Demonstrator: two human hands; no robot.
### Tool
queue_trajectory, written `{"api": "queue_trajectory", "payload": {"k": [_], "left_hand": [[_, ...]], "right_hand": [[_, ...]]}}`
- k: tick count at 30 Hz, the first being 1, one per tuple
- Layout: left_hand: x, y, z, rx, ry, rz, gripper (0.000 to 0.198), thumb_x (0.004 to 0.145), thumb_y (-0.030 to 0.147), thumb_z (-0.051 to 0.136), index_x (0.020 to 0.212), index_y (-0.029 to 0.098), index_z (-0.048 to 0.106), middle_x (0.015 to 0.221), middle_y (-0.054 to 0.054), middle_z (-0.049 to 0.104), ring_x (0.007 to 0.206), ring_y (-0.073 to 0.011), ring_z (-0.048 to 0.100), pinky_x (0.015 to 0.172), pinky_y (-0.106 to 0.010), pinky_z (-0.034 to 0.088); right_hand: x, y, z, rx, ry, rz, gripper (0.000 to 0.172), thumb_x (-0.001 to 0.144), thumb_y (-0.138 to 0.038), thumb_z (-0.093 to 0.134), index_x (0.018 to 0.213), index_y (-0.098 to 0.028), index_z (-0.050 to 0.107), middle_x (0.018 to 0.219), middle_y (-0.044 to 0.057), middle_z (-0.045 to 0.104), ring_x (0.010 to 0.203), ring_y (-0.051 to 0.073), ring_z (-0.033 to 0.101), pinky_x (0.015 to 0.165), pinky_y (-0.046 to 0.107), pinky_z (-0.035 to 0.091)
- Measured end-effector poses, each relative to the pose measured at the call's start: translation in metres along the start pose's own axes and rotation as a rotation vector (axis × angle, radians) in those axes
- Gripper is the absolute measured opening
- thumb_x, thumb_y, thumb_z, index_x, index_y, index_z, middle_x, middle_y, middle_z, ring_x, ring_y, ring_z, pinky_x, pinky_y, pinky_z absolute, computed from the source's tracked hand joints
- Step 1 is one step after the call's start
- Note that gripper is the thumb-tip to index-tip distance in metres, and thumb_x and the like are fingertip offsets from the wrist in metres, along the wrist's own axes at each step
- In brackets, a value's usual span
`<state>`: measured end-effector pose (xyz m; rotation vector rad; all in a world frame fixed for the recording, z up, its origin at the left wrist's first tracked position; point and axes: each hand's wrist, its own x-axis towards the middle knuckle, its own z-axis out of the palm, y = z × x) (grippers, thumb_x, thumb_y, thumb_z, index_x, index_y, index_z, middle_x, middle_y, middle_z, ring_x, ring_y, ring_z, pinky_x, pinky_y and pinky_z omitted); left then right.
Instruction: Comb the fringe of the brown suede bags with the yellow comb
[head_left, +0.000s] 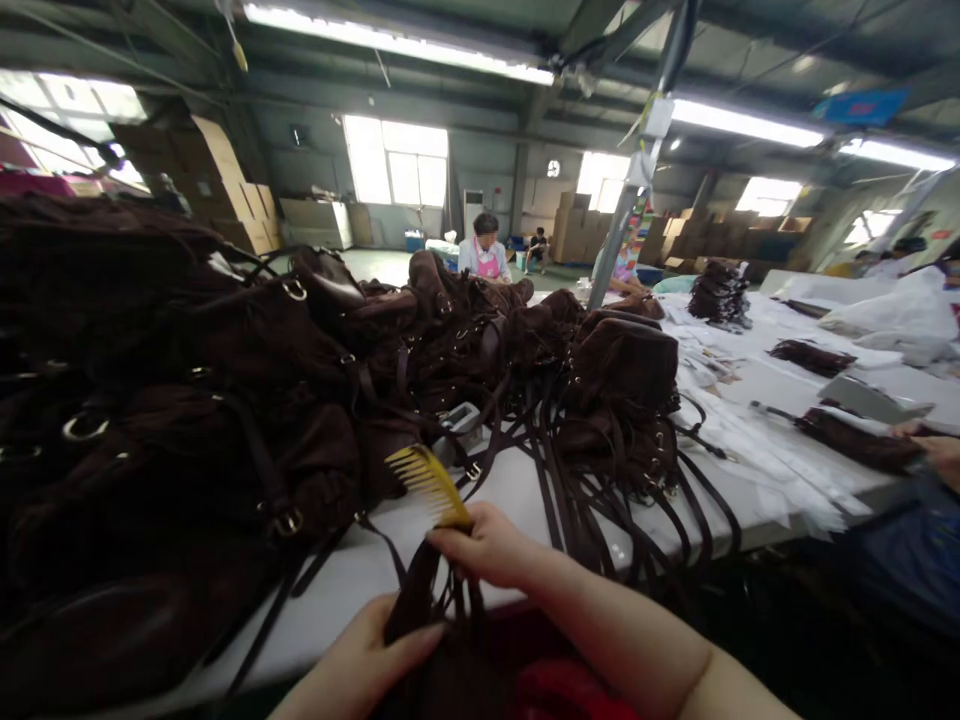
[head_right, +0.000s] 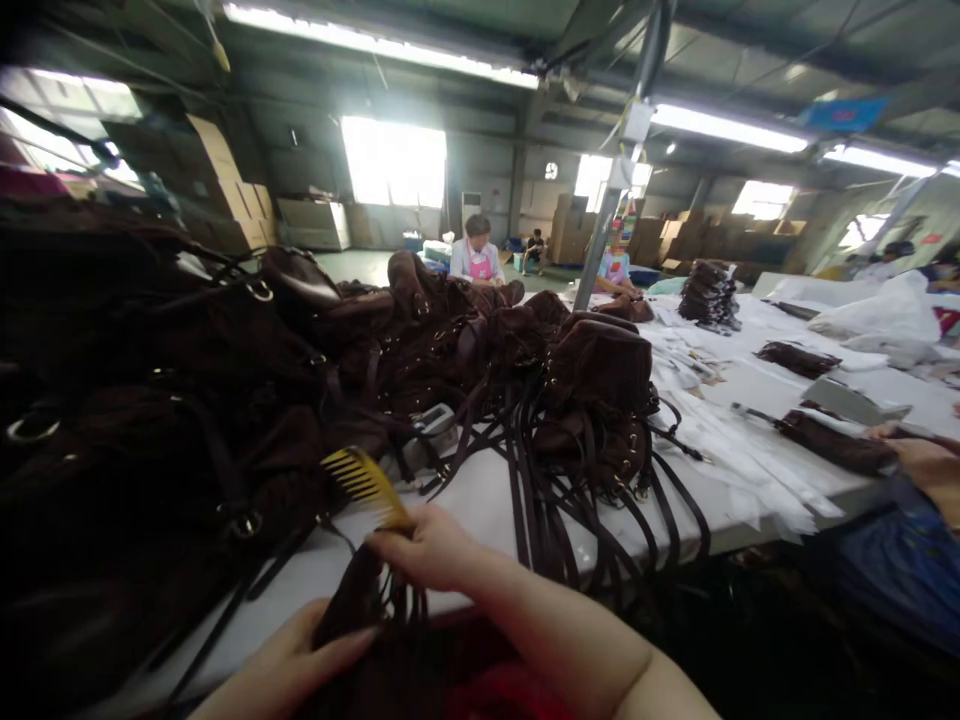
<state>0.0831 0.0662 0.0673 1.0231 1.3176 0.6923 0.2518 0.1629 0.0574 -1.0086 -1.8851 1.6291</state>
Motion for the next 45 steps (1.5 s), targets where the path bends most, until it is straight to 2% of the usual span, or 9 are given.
{"api": "queue_trajectory", "payload": {"k": [3,7,11,15,20,35,39,43,45], "left_hand": [[0.027,-0.016,0.029,-0.201,-0.165,-0.065,0.050,0.067,0.054,0.072,0.091,0.009,0.067,0.085,-0.010,0.072,0.076,-0.0251,0.066,0.065,-0.031,0.051],[0.045,-0.032,0.045,-0.305,-0.162,-0.064,0.047,0.067,0.049,0.073,0.091,0.009,0.067,0.088,-0.010,0.071,0.081,-0.0232,0.065,0.071,-0.030,0.051],[0.036,-0.034,0.049,-0.324,-0.131,-0.055,0.045,0.067,0.046,0.073,0.094,0.010,0.068,0.087,-0.009,0.072,0.087,-0.0251,0.065,0.080,-0.033,0.050],[0.015,-0.031,0.063,-0.074,0.032,0.055,0.043,0.073,0.050,0.064,0.093,0.012,0.069,0.090,-0.011,0.072,0.089,-0.0275,0.064,0.080,-0.036,0.051],[-0.003,-0.036,0.071,0.413,0.256,0.254,0.043,0.084,0.052,0.045,0.077,0.017,0.069,0.087,-0.012,0.070,0.086,-0.0284,0.062,0.083,-0.040,0.047],[0.002,-0.030,0.070,0.746,0.177,0.251,0.032,0.083,0.016,0.032,0.079,0.018,0.064,0.084,-0.010,0.065,0.085,-0.0244,0.057,0.080,-0.036,0.041],[-0.002,-0.024,0.088,0.869,0.041,0.328,0.027,0.076,0.008,0.040,0.080,0.018,0.065,0.090,-0.010,0.066,0.091,-0.0247,0.056,0.086,-0.039,0.037],[-0.005,-0.030,0.107,0.855,-0.259,0.503,0.016,0.069,0.009,0.050,0.070,0.017,0.065,0.081,-0.009,0.067,0.088,-0.0253,0.057,0.092,-0.044,0.033],[0.000,-0.034,0.098,0.686,-0.186,0.450,0.015,0.073,0.016,0.049,0.069,0.017,0.064,0.079,-0.010,0.067,0.086,-0.0259,0.057,0.091,-0.044,0.036]], "right_hand": [[-0.016,0.020,-0.029,-0.176,0.090,0.161,0.026,0.088,-0.039,0.053,0.074,-0.017,0.050,0.052,-0.006,0.049,0.039,0.006,0.043,0.041,0.018,0.034],[-0.055,0.032,-0.037,-0.487,0.246,0.099,0.023,0.097,-0.034,0.034,0.091,-0.018,0.049,0.067,-0.002,0.060,0.053,0.009,0.053,0.052,0.020,0.036],[-0.084,0.030,-0.018,-0.933,0.003,0.029,0.026,0.097,-0.034,0.032,0.091,-0.020,0.052,0.075,0.003,0.066,0.065,0.015,0.061,0.056,0.024,0.035],[-0.089,0.031,-0.007,-1.199,-0.146,-0.051,0.013,0.091,-0.026,0.042,0.091,-0.020,0.053,0.080,0.004,0.068,0.067,0.018,0.063,0.053,0.026,0.035],[-0.084,0.037,-0.024,-1.341,0.041,-0.083,0.016,0.094,-0.022,0.037,0.097,-0.020,0.052,0.083,0.005,0.065,0.072,0.018,0.063,0.055,0.026,0.037],[-0.063,0.043,-0.039,-1.233,0.184,0.138,0.022,0.098,-0.032,0.034,0.098,-0.022,0.054,0.085,0.006,0.071,0.079,0.020,0.067,0.063,0.025,0.041],[-0.052,0.035,-0.032,-1.174,0.204,0.132,0.022,0.097,-0.035,0.036,0.096,-0.022,0.055,0.082,0.007,0.071,0.077,0.021,0.067,0.063,0.026,0.041],[-0.028,0.012,-0.049,-1.116,0.380,0.178,0.033,0.100,-0.034,0.024,0.104,-0.018,0.053,0.080,0.009,0.068,0.074,0.021,0.065,0.063,0.028,0.041],[-0.023,0.000,-0.061,-1.036,0.483,0.137,0.040,0.101,-0.034,0.016,0.110,-0.016,0.050,0.083,0.009,0.066,0.076,0.019,0.063,0.065,0.027,0.041]]}}
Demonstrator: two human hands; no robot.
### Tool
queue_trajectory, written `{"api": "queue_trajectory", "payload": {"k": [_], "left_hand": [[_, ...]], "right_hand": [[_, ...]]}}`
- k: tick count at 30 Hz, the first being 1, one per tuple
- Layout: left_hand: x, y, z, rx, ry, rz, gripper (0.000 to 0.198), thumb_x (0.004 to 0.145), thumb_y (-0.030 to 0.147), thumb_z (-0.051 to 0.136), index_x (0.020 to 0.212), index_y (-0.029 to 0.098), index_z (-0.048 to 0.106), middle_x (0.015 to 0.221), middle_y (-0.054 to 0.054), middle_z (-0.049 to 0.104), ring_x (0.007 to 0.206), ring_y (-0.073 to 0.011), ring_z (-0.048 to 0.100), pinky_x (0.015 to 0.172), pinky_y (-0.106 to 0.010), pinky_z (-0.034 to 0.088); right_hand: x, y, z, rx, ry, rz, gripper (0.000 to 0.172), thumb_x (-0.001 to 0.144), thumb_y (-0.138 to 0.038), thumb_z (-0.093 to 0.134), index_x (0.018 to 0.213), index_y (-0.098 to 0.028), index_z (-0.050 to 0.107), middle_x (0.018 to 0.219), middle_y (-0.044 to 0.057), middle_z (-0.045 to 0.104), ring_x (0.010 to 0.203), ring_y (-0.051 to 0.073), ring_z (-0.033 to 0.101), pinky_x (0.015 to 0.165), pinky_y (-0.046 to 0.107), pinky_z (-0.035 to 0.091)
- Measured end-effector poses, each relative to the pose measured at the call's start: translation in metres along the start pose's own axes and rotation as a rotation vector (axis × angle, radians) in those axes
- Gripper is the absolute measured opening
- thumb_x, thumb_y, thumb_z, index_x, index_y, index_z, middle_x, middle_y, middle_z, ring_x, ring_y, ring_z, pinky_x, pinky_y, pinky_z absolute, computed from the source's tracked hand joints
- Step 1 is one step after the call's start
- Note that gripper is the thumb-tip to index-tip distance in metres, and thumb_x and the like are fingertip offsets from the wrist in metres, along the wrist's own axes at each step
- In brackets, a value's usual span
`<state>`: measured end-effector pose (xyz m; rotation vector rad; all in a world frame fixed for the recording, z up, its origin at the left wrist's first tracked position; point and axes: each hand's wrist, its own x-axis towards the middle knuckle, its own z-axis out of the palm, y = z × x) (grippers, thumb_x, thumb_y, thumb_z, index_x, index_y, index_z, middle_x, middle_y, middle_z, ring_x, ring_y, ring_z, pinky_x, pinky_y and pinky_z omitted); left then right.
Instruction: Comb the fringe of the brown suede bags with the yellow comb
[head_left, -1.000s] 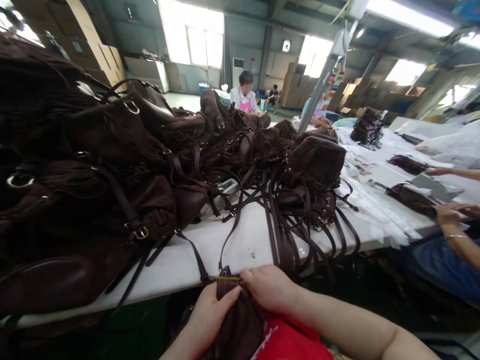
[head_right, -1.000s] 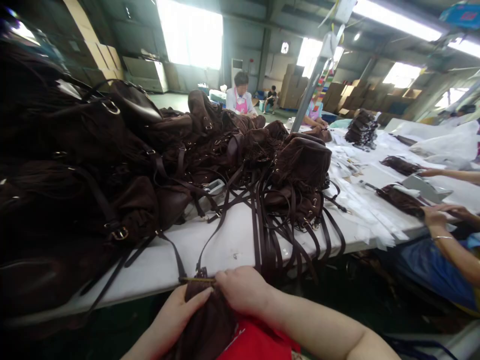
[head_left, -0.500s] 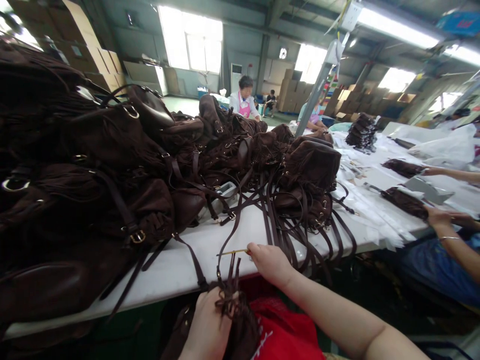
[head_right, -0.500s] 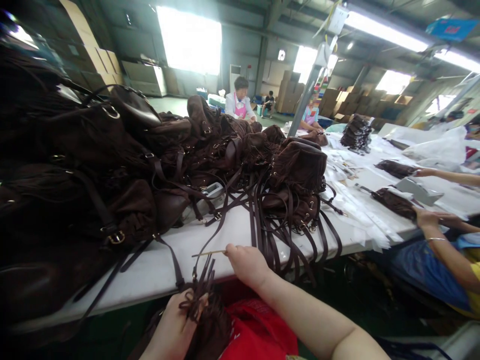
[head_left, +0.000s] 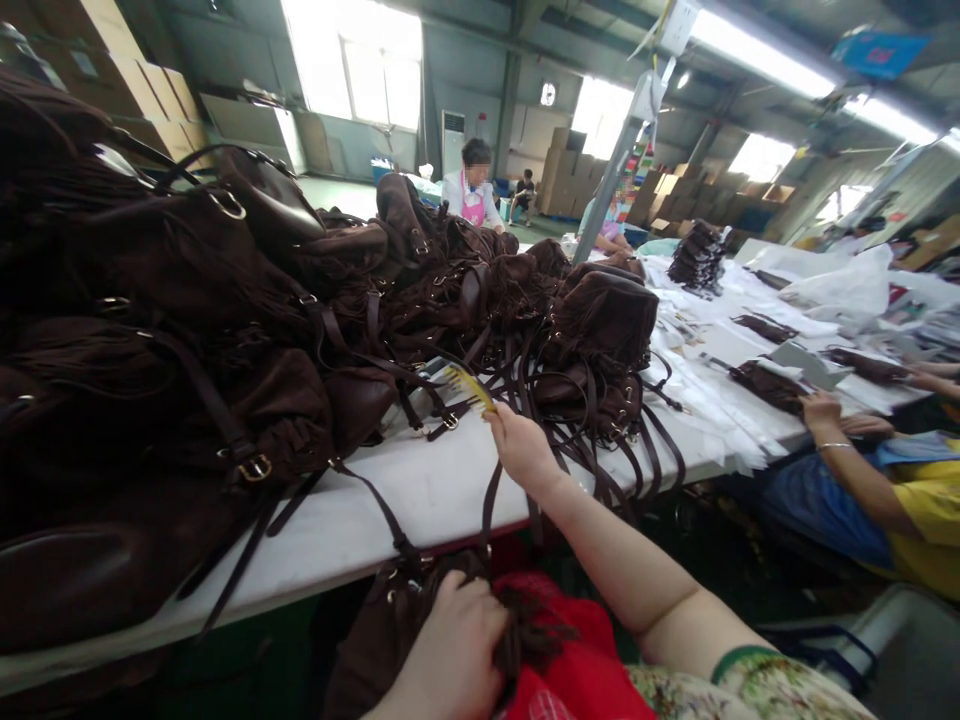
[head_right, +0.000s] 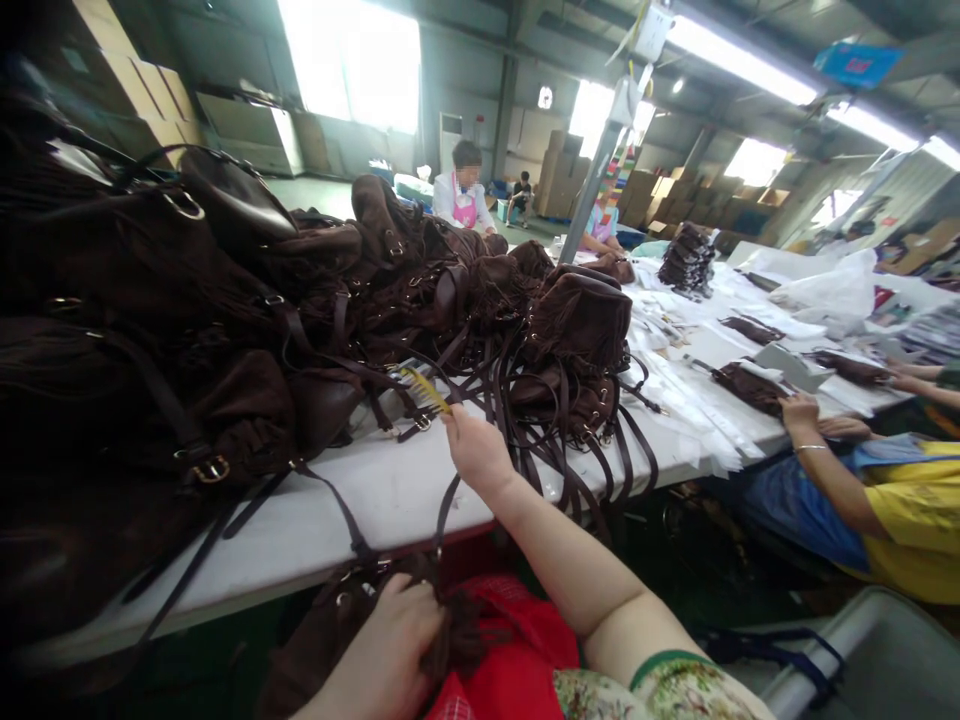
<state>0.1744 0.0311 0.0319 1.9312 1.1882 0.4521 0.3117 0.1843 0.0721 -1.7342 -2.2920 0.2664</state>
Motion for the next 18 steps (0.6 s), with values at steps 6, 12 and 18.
{"api": "queue_trajectory", "payload": {"k": [6,12,18], "left_hand": [[-0.010,-0.042,-0.050,-0.779,0.416,-0.463,0.045,0.080,0.056,0.050,0.082,0.014,0.065,0.084,-0.009,0.069,0.087,-0.0265,0.062,0.083,-0.036,0.047],[-0.008,-0.039,-0.046,-1.043,0.326,-0.493,0.053,0.070,0.059,0.065,0.096,0.013,0.066,0.091,-0.010,0.072,0.088,-0.0269,0.065,0.077,-0.033,0.052],[-0.006,-0.052,-0.044,-0.854,0.465,-0.579,0.061,0.059,0.067,0.069,0.084,0.012,0.068,0.079,-0.009,0.072,0.082,-0.0270,0.066,0.080,-0.034,0.052]], "right_hand": [[-0.027,0.008,0.007,0.849,-0.182,-0.187,0.029,0.089,-0.041,0.052,0.097,-0.016,0.062,0.072,-0.001,0.057,0.057,0.008,0.047,0.055,0.020,0.037],[-0.058,-0.002,0.042,1.178,-0.679,-0.241,0.057,0.065,-0.038,0.078,0.115,-0.016,0.061,0.084,-0.001,0.060,0.055,0.006,0.044,0.053,0.018,0.038],[-0.082,-0.002,0.048,1.086,-0.800,-0.408,0.061,0.055,-0.041,0.082,0.108,-0.018,0.062,0.094,0.000,0.062,0.084,0.016,0.057,0.076,0.024,0.046]]}}
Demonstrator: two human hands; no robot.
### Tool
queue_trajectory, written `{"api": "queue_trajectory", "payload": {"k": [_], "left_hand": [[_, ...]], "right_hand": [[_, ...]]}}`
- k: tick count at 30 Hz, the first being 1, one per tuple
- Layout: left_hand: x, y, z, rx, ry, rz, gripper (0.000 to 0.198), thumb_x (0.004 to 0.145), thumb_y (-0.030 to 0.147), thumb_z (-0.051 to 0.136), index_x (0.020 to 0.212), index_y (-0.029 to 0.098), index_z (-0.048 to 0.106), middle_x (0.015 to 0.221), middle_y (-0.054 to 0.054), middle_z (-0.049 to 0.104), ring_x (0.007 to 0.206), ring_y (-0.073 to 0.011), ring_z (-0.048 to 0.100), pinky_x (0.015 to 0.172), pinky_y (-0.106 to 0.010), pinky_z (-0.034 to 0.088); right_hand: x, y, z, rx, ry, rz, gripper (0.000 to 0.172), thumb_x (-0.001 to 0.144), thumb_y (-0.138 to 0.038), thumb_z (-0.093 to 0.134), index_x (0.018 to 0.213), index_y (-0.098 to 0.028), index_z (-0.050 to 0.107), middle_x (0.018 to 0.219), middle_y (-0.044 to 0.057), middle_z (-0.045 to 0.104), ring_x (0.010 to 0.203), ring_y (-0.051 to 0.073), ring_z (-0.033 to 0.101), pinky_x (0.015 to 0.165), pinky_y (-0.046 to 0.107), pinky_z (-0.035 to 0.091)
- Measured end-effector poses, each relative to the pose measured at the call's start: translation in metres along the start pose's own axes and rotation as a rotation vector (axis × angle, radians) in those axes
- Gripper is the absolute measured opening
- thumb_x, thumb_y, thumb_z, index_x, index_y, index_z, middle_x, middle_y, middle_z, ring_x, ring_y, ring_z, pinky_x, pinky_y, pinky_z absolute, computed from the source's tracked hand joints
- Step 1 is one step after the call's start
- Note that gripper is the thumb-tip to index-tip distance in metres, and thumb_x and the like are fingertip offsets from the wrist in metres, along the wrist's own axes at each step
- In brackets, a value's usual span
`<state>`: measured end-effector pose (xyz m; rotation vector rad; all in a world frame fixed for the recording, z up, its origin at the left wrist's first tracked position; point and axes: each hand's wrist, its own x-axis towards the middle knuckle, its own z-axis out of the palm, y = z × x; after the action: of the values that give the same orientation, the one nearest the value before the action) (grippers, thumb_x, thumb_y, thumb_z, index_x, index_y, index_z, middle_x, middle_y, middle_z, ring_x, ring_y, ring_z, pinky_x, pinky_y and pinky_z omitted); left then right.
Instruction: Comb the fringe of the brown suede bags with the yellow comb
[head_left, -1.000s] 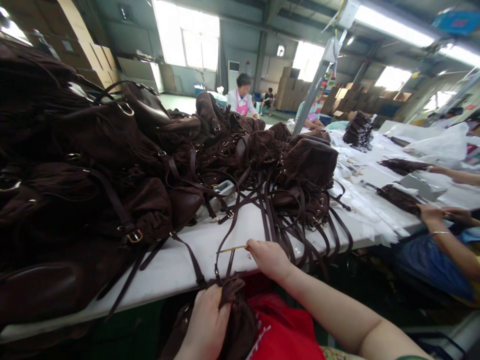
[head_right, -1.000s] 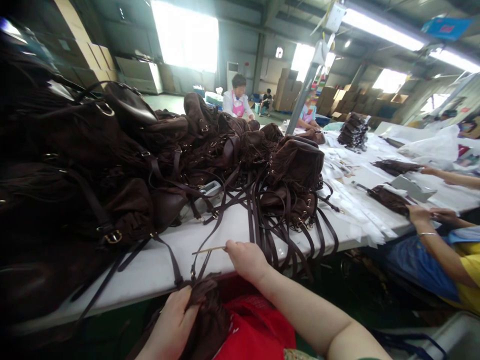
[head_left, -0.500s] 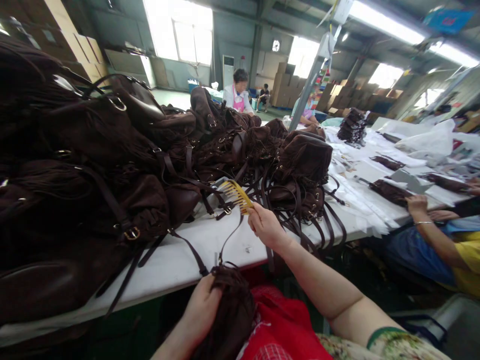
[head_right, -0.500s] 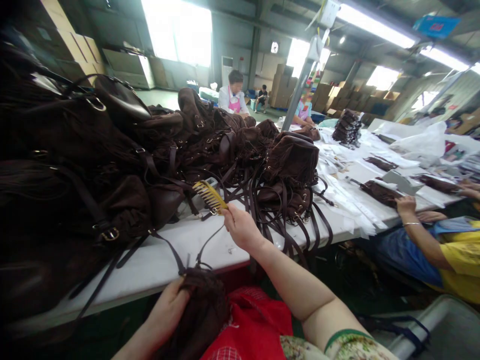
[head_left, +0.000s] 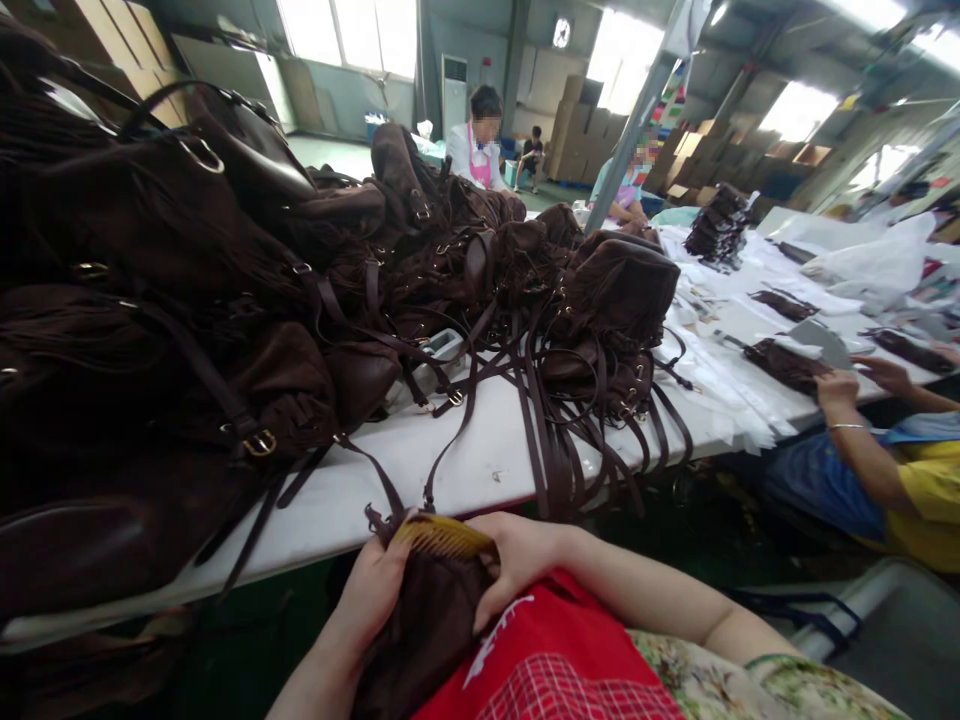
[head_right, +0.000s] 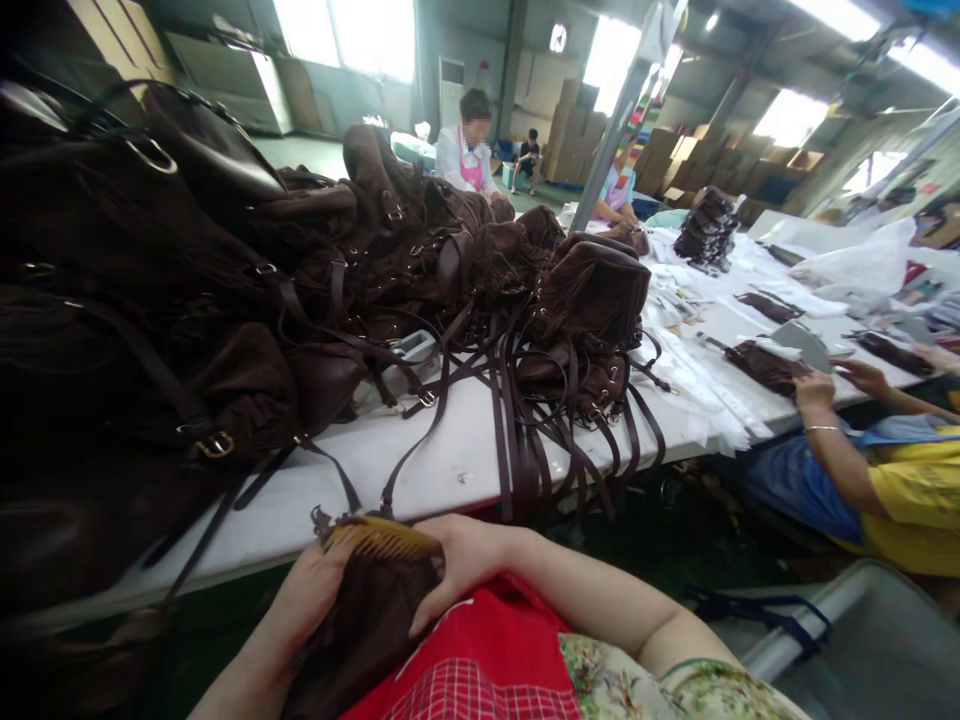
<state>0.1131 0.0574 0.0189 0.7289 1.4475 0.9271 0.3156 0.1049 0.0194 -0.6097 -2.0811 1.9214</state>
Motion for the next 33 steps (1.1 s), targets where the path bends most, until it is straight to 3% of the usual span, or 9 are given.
{"api": "queue_trajectory", "payload": {"k": [5,9,13,16,20,23,28,33], "left_hand": [[0.001,0.001,-0.001,0.031,0.006,-0.012,0.065,0.063,0.077,0.056,0.073,0.014,0.066,0.066,-0.005,0.068,0.064,-0.0217,0.063,0.065,-0.030,0.050],[0.002,0.002,-0.004,0.052,0.013,-0.025,0.061,0.063,0.077,0.056,0.067,0.016,0.063,0.059,-0.004,0.064,0.058,-0.0199,0.059,0.058,-0.028,0.048],[0.005,0.003,-0.008,0.087,0.000,-0.025,0.061,0.062,0.076,0.057,0.068,0.016,0.064,0.063,-0.004,0.066,0.063,-0.0209,0.061,0.062,-0.028,0.048],[0.006,0.001,-0.009,0.121,0.043,-0.014,0.062,0.062,0.076,0.057,0.070,0.016,0.065,0.061,-0.003,0.065,0.065,-0.0209,0.060,0.066,-0.028,0.047],[0.005,0.000,-0.008,0.129,0.059,-0.005,0.062,0.061,0.076,0.058,0.069,0.016,0.065,0.059,-0.002,0.064,0.064,-0.0210,0.061,0.064,-0.028,0.047],[0.004,0.002,-0.008,0.139,0.042,-0.006,0.061,0.060,0.076,0.058,0.067,0.015,0.065,0.058,-0.003,0.064,0.061,-0.0213,0.060,0.065,-0.029,0.048],[0.004,-0.001,-0.007,0.123,-0.124,-0.027,0.060,0.069,0.069,0.058,0.085,0.012,0.070,0.078,-0.008,0.072,0.075,-0.0240,0.065,0.077,-0.031,0.050],[-0.003,-0.004,0.002,0.020,-0.394,-0.021,0.050,0.075,0.053,0.064,0.109,0.016,0.066,0.111,-0.009,0.069,0.103,-0.0247,0.062,0.097,-0.034,0.045]], "right_hand": [[-0.018,0.010,0.001,-0.507,0.041,0.152,0.041,0.060,-0.041,0.079,0.089,-0.017,0.064,0.081,-0.001,0.061,0.068,0.012,0.054,0.060,0.020,0.041],[-0.024,0.020,0.005,-0.616,0.068,0.116,0.015,0.075,-0.028,0.063,0.082,-0.015,0.062,0.076,0.000,0.060,0.068,0.012,0.053,0.063,0.021,0.040],[-0.024,0.031,0.009,-0.437,0.130,0.004,0.015,0.071,-0.025,0.065,0.082,-0.015,0.060,0.081,0.001,0.057,0.075,0.013,0.053,0.069,0.022,0.043],[-0.023,0.036,0.006,-0.136,0.099,0.036,0.019,0.075,-0.027,0.063,0.089,-0.015,0.060,0.083,0.001,0.059,0.076,0.013,0.054,0.072,0.024,0.046],[-0.020,0.035,0.003,0.299,-0.087,0.202,0.023,0.086,-0.033,0.050,0.094,-0.013,0.056,0.068,-0.001,0.059,0.048,0.006,0.046,0.048,0.018,0.039],[-0.016,0.031,0.003,0.545,-0.109,0.274,0.019,0.082,-0.033,0.052,0.084,-0.014,0.052,0.054,-0.004,0.053,0.036,0.005,0.036,0.036,0.016,0.026],[-0.009,0.018,-0.002,0.687,0.058,0.270,0.012,0.072,-0.022,0.051,0.074,-0.020,0.039,0.045,-0.014,0.027,0.035,0.004,0.018,0.034,0.014,0.018],[0.011,0.003,-0.010,0.649,0.149,0.256,0.010,0.067,-0.013,0.046,0.066,-0.020,0.038,0.045,-0.012,0.032,0.034,0.003,0.022,0.033,0.015,0.018]]}}
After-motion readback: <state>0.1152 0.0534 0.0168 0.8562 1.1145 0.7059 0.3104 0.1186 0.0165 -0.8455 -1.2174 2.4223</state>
